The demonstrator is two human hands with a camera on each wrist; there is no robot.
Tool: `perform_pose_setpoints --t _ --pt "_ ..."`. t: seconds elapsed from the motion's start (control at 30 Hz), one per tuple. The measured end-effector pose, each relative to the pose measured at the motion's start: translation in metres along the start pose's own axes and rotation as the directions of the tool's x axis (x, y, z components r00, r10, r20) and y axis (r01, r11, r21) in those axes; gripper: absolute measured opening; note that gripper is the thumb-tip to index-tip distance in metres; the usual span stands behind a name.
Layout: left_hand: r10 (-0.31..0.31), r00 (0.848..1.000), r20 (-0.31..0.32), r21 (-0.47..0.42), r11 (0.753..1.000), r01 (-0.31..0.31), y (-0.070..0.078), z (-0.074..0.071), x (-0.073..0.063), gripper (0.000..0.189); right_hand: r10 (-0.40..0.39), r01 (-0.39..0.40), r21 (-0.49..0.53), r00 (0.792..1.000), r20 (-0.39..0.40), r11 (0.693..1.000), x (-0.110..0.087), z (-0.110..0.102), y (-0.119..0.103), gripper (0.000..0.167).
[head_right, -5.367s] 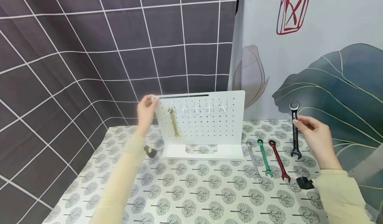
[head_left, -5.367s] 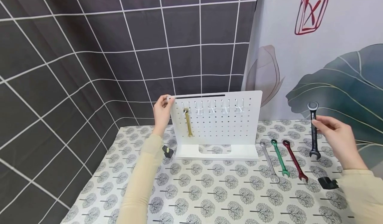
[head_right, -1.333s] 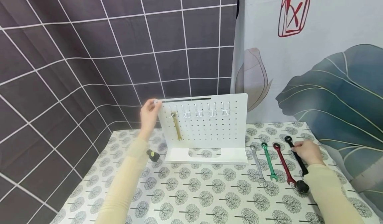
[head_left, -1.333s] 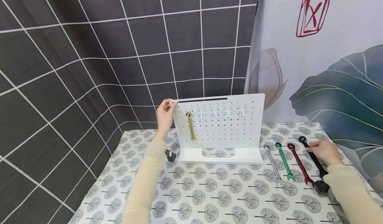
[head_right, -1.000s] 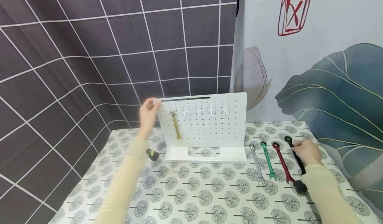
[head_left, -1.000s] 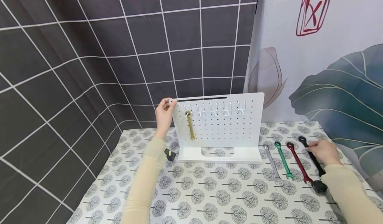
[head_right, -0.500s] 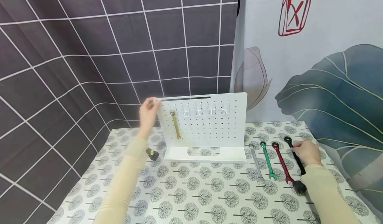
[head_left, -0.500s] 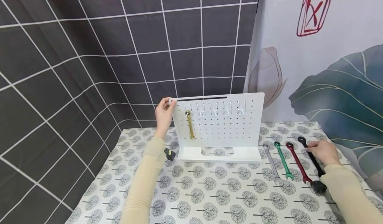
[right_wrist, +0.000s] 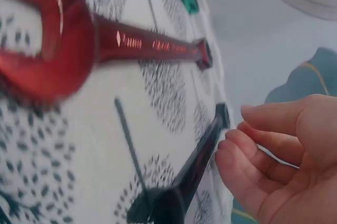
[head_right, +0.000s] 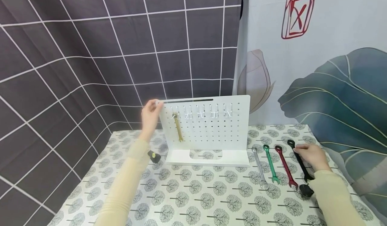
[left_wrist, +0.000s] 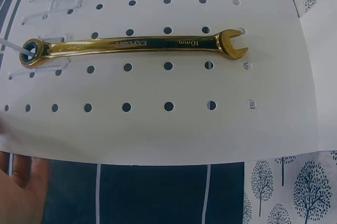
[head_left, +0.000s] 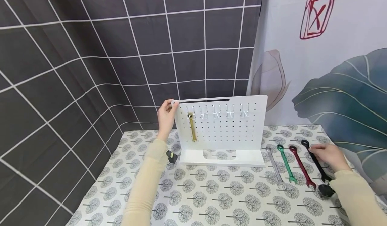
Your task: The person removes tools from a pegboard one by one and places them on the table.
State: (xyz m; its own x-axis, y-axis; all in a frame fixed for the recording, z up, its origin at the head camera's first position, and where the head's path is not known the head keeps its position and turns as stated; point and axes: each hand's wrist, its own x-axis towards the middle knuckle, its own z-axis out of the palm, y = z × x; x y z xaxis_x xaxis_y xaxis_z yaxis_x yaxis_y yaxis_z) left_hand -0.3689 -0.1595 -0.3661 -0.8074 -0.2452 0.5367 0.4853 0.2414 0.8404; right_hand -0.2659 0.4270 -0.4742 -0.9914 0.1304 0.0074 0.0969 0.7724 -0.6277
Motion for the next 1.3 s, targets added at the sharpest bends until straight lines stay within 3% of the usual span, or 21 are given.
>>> perform_pose_setpoints --t 0.1,0.33,0.53,0.77,0.87,1.07,1.3 --pt "-0.005 1.0 0.002 -0.002 1.0 0.005 0.001 0.0 0.0 0.033 -0.028 0.028 -0.007 0.999 -0.017 1.0 -0.003 0.002 -0.01 0.05" --pt "0.002 1.0 0.014 -0.011 1.0 -0.001 0.002 -0.001 -0.001 0.032 -0.066 0.059 0.111 0.996 0.059 0.992 -0.006 0.016 -0.038 0.057" --pt "0.007 1.0 0.023 -0.012 1.0 -0.007 0.003 -0.001 -0.001 0.032 -0.115 0.107 0.131 0.992 0.05 0.986 -0.007 0.024 -0.065 0.058" --pt "0.001 1.0 0.018 -0.002 1.0 -0.001 0.003 -0.002 -0.001 0.032 -0.243 0.236 0.118 0.969 0.052 0.965 -0.007 0.03 -0.093 0.051" --pt "0.002 1.0 0.019 -0.007 1.0 -0.002 0.003 -0.003 -0.001 0.033 -0.262 0.254 0.119 0.963 0.06 0.96 -0.007 0.034 -0.105 0.052" --pt "0.002 1.0 0.013 -0.004 1.0 -0.002 0.004 -0.003 -0.001 0.032 -0.28 0.251 0.233 0.954 0.104 0.94 -0.008 0.045 -0.132 0.056" --pt "0.023 1.0 0.008 0.01 1.0 -0.023 0.005 -0.002 -0.001 0.03 -0.332 0.289 0.303 0.938 0.099 0.908 -0.003 0.062 -0.16 0.05"
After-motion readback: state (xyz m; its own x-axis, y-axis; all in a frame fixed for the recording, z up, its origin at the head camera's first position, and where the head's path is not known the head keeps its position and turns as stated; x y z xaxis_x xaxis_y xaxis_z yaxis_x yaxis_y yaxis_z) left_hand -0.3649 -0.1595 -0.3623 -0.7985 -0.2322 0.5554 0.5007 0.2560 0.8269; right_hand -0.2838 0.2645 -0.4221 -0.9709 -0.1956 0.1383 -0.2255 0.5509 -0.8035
